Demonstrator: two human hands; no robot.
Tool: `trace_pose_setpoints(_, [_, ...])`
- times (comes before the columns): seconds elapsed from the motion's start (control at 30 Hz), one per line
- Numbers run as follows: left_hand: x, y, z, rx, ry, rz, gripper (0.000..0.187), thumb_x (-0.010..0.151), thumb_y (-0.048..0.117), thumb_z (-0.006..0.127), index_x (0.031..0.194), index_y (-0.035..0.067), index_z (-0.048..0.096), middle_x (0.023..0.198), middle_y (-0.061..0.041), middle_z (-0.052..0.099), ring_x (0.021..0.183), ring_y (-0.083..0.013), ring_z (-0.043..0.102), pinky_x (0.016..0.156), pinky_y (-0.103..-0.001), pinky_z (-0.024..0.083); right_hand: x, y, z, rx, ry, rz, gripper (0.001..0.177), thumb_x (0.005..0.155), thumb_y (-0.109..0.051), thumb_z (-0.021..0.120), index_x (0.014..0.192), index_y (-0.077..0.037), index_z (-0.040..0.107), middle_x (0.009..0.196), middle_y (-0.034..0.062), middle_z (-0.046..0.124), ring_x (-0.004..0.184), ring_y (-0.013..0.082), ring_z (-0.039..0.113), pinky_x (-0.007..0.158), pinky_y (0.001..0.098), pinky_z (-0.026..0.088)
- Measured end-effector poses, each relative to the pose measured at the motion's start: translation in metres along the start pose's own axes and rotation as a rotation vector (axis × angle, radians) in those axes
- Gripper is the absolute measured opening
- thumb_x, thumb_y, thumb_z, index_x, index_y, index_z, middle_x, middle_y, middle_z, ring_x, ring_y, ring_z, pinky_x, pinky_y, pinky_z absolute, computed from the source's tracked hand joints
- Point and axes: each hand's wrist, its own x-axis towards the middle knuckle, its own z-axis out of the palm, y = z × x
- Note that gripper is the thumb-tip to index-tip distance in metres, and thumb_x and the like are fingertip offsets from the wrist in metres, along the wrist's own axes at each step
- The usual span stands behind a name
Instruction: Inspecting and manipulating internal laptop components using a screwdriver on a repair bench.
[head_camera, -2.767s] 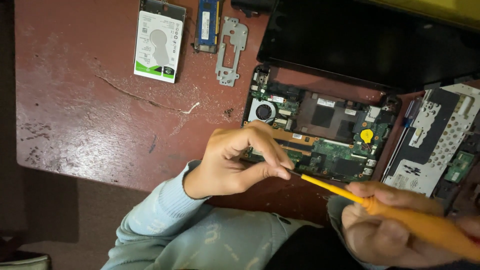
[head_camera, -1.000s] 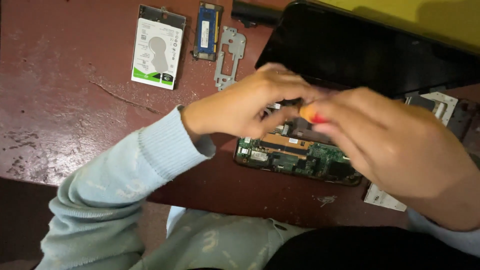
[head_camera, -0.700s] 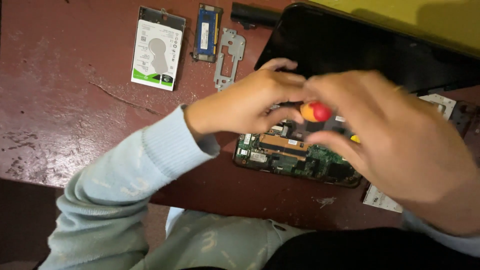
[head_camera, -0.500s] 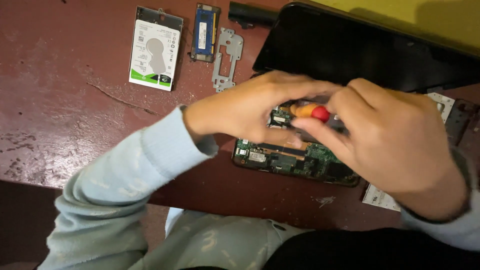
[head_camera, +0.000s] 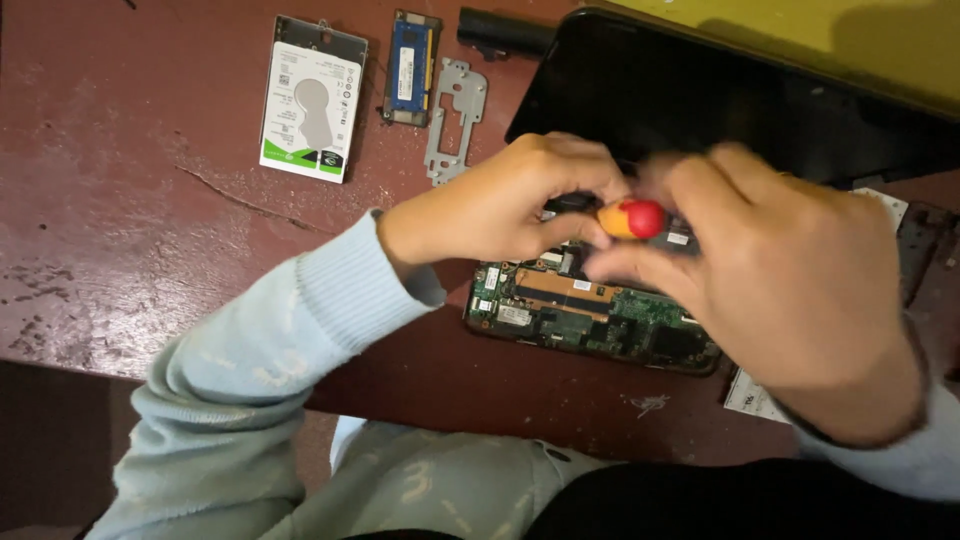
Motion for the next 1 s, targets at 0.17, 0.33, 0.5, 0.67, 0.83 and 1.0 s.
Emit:
trace_pose_setpoints(0.17, [-0.004, -0.002, -0.007, -0.004, -0.197, -0.013, 0.028, 0.106, 0.013, 0.059, 0.133, 0.004, 0.059, 0.137, -0.015, 0.068, 0.129, -0.0363, 0.066, 0.122, -0.063, 0.028, 0.006, 0.005, -0.004, 0.453, 0.004, -0.359, 0.037, 0.096, 0.005, 0.061, 0.130, -0.005, 0.070, 0.133, 0.0102, 0.066, 0.114, 0.0270, 0.065, 0.099, 0.0356, 0.055])
trace_pose_setpoints(0.33, [-0.007, -0.004, 0.004, 0.123, -0.013, -0.043, 0.040, 0.095, 0.030, 0.076, 0.124, 0.007, 0.062, 0.124, -0.007, 0.066, 0.117, -0.0254, 0.064, 0.106, -0.047, 0.035, -0.003, -0.004, 0.021, 0.122, 0.042, -0.146, 0.056, 0.106, -0.064, 0.074, 0.091, -0.013, 0.058, 0.077, 0.0005, 0.056, 0.067, 0.0168, 0.058, 0.058, 0.0309, 0.046])
trace_pose_setpoints(0.5, [-0.007, -0.003, 0.005, 0.211, 0.073, -0.015, 0.025, 0.093, 0.032, 0.078, 0.099, 0.010, 0.069, 0.095, -0.002, 0.070, 0.087, -0.0205, 0.065, 0.095, -0.039, 0.037, 0.005, -0.007, 0.010, -0.049, 0.015, -0.104, 0.079, 0.085, -0.097, 0.059, 0.108, -0.023, 0.070, 0.089, -0.0084, 0.063, 0.078, 0.0121, 0.067, 0.052, 0.0290, 0.049])
trace_pose_setpoints(0.67, [-0.029, 0.006, 0.005, 0.614, -0.062, -0.215, 0.068, 0.078, 0.046, 0.090, 0.127, 0.006, 0.066, 0.123, -0.008, 0.069, 0.119, -0.0285, 0.061, 0.105, -0.047, 0.043, 0.014, 0.003, 0.028, 0.908, -0.085, -0.339, 0.022, 0.090, 0.007, 0.064, 0.112, 0.006, 0.065, 0.134, 0.0260, 0.062, 0.119, 0.0321, 0.068, 0.111, 0.0362, 0.054])
trace_pose_setpoints(0.83, [-0.067, -0.002, 0.014, 0.974, -0.132, -0.268, 0.086, 0.070, 0.069, 0.084, 0.128, 0.006, 0.069, 0.124, -0.008, 0.068, 0.113, -0.0299, 0.057, 0.096, -0.048, 0.040, 0.001, -0.015, 0.041, 0.820, -0.004, -0.230, 0.014, 0.090, 0.007, 0.069, 0.100, 0.002, 0.061, 0.113, 0.0175, 0.071, 0.107, 0.0256, 0.073, 0.095, 0.0275, 0.061])
trace_pose_setpoints(1.0, [-0.069, 0.009, -0.001, 0.756, -0.114, -0.289, 0.084, 0.074, 0.060, 0.087, 0.132, 0.004, 0.067, 0.126, -0.011, 0.066, 0.123, -0.0316, 0.053, 0.106, -0.056, 0.034, -0.003, -0.047, 0.025, 0.759, 0.136, 0.080, 0.017, 0.099, 0.004, 0.074, 0.105, 0.004, 0.058, 0.108, 0.0142, 0.069, 0.099, 0.0246, 0.071, 0.086, 0.0326, 0.057])
